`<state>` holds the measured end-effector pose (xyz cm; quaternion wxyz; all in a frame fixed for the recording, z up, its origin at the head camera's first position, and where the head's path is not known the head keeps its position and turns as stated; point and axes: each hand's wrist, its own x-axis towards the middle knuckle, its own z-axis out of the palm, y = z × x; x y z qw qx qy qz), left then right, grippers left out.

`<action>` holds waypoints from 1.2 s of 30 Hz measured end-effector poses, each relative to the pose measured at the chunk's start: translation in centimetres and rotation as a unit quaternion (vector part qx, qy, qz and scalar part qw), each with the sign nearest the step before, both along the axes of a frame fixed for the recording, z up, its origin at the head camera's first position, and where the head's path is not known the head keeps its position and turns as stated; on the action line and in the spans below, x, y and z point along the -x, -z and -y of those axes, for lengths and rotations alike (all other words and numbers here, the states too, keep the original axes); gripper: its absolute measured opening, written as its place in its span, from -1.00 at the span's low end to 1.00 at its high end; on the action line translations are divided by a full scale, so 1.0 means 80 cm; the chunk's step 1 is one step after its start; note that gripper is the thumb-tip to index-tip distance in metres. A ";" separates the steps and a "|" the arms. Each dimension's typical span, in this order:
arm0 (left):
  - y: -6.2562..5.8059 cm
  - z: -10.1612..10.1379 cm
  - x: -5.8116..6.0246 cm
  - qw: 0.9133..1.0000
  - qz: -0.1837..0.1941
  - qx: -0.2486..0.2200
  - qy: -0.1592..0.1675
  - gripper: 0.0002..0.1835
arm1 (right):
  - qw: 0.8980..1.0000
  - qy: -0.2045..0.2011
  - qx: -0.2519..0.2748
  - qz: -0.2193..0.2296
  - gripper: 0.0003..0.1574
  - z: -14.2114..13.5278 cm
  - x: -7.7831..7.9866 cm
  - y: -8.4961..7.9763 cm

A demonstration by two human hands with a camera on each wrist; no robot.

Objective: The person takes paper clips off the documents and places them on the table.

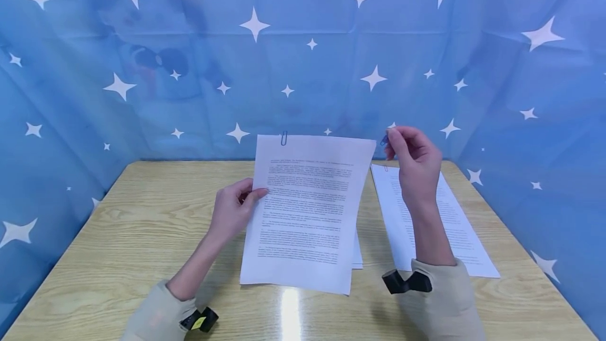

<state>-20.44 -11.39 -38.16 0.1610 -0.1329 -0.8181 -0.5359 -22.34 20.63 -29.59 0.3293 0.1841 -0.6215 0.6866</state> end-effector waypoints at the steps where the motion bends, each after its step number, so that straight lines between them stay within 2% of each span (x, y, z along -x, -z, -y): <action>1: 0.000 0.000 0.000 1.000 0.001 -0.001 0.001 -0.89 | 1.000 -0.002 -0.001 -0.001 -0.78 0.000 0.000 -0.001; 12: -0.004 0.002 -0.003 1.000 0.017 -0.019 -0.003 -0.87 | 1.000 -0.007 -0.011 -0.008 -0.76 -0.006 -0.006 -0.008; 20: -0.003 0.006 -0.003 1.000 0.016 -0.017 0.003 -0.84 | 0.999 -0.028 -0.025 0.012 -0.77 -0.015 -0.012 -0.001; 36: -0.005 0.010 0.000 1.000 0.013 -0.022 0.000 -0.85 | 0.991 0.013 -0.113 0.070 -0.75 -0.037 -0.022 0.027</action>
